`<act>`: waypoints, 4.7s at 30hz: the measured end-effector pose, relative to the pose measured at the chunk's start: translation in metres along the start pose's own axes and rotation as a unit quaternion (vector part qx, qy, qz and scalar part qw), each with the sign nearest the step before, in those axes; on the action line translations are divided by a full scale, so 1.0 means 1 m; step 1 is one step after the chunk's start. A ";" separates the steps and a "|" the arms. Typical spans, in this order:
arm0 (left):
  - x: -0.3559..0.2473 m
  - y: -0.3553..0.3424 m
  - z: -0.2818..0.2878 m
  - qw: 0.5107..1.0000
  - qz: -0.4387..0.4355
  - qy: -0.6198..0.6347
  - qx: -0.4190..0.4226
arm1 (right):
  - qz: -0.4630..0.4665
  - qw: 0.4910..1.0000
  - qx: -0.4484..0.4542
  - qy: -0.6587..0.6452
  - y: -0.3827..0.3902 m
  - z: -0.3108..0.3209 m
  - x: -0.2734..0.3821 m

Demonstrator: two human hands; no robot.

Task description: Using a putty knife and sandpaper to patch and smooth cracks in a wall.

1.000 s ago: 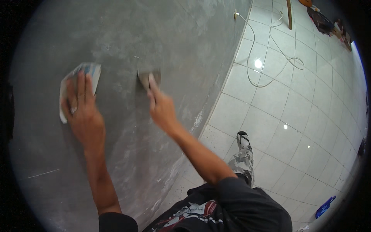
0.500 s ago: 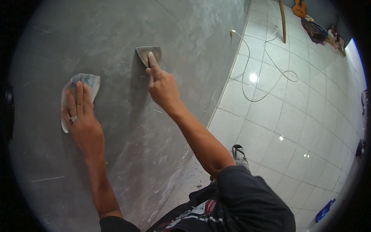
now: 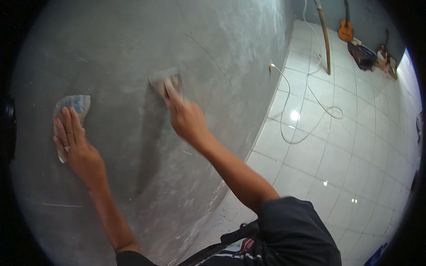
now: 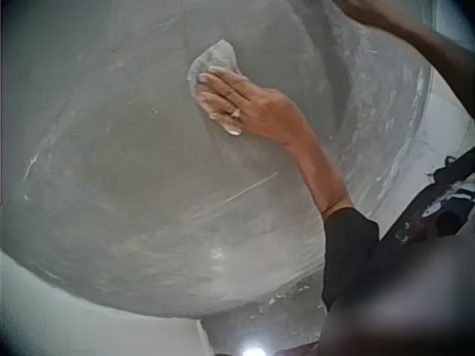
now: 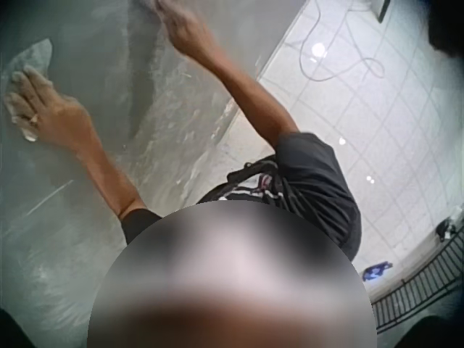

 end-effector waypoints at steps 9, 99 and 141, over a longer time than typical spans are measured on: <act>-0.028 0.023 -0.018 0.998 -0.015 -0.008 0.059 | 0.149 0.988 -0.023 0.038 -0.036 0.007 0.054; -0.015 0.109 -0.003 0.980 0.166 0.102 0.032 | 0.398 0.893 0.062 0.198 -0.060 -0.015 0.160; 0.002 0.059 0.000 0.977 0.191 0.073 -0.066 | 0.381 0.911 0.042 0.153 -0.094 -0.006 0.238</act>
Point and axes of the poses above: each hand's wrist, its own y-axis away from the middle knuckle, its own z-axis out of the back of the hand, x = y × z, the point moved 8 cm from there along -y, towards the middle knuckle, and after that the axes turned 8 degrees about -z, right-handed, at the moved point
